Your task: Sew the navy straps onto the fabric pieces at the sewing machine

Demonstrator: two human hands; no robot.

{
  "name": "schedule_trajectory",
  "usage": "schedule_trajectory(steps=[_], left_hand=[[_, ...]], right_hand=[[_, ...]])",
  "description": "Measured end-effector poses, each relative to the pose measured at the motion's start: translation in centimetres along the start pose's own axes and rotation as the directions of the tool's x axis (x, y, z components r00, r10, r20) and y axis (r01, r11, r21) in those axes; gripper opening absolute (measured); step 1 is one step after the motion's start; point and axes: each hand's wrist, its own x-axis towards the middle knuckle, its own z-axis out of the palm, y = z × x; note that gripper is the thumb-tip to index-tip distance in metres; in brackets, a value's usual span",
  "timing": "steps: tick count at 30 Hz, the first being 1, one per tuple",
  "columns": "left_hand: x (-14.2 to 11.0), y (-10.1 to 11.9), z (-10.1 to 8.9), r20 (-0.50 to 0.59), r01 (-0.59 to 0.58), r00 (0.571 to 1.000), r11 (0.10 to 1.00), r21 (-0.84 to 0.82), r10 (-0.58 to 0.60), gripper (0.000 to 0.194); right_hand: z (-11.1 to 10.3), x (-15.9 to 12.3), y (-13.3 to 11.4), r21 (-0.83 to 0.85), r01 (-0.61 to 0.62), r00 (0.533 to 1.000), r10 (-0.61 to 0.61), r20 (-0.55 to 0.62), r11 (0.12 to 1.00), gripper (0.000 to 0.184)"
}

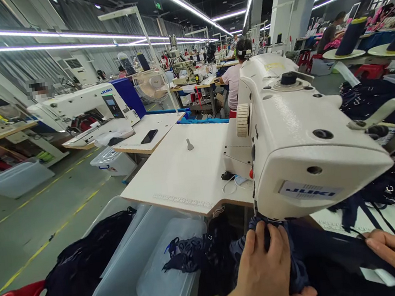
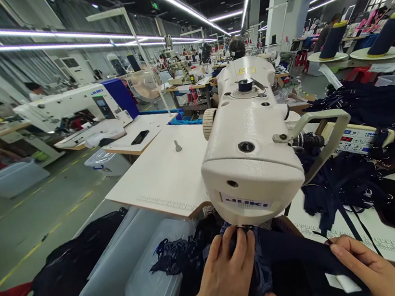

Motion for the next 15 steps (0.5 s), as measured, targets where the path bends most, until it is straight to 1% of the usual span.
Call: schedule_trajectory(steps=[1,2,3,4,5,6,7,9,11,12,13,14,15], left_hand=[[-0.1,-0.3,-0.3,0.020,-0.006,1.000,1.000,0.003,0.006,0.065],[-0.3,-0.7,-0.6,0.026,-0.005,1.000,1.000,0.019,0.004,0.052],[-0.5,-1.2,-0.6,0.018,0.006,1.000,0.999,0.046,-0.007,0.042],[-0.9,-1.9,-0.5,0.000,0.026,1.000,0.996,0.083,-0.026,0.035],[-1.2,-2.8,-0.2,-0.014,0.058,0.998,0.991,0.123,-0.057,0.032],[-1.6,-3.7,0.2,-0.021,0.097,0.995,0.982,0.162,-0.094,0.033],[-2.0,-4.6,0.8,-0.019,0.131,0.991,0.971,0.199,-0.130,0.036],[-2.7,-6.0,1.9,0.012,0.197,0.978,0.945,0.261,-0.207,0.044],[-3.0,-6.7,2.6,0.008,0.264,0.961,0.920,0.291,-0.278,0.049],[-3.0,-6.7,2.7,-0.005,0.270,0.960,0.921,0.282,-0.280,0.050],[-2.9,-6.5,2.7,-0.016,0.234,0.971,0.938,0.256,-0.238,0.050],[-2.7,-6.1,2.5,-0.024,0.149,0.989,0.964,0.220,-0.148,0.048],[-2.4,-5.7,2.2,-0.029,0.028,0.999,0.983,0.180,-0.023,0.045]], right_hand=[[0.1,0.1,-0.4,0.093,-0.120,0.991,0.113,0.077,0.988,0.023],[0.4,0.1,-0.8,0.175,-0.225,0.969,0.202,0.139,0.958,0.022],[1.0,-0.1,-1.4,0.231,-0.287,0.952,0.251,0.174,0.930,0.028],[1.8,-0.2,-2.0,0.255,-0.289,0.952,0.250,0.175,0.923,0.034],[2.9,-0.5,-2.7,0.256,-0.250,0.963,0.214,0.163,0.934,0.037],[4.1,-0.7,-3.3,0.235,-0.197,0.972,0.159,0.174,0.952,0.035],[5.5,-0.9,-4.0,0.216,-0.137,0.977,0.097,0.189,0.967,0.032],[8.3,-1.1,-5.2,0.178,-0.007,0.986,-0.022,0.163,0.984,0.028],[10.9,-0.9,-6.0,0.087,0.089,0.982,-0.102,0.156,0.992,0.026],[12.0,-0.8,-6.2,0.025,0.129,0.984,-0.131,0.124,0.991,0.026],[12.8,-0.7,-6.3,-0.042,0.161,0.983,-0.157,0.095,0.986,0.025],[13.4,-0.6,-6.3,-0.103,0.186,0.981,-0.180,0.064,0.977,0.025],[13.7,-0.5,-6.3,-0.151,0.205,0.979,-0.201,0.043,0.967,0.025]])
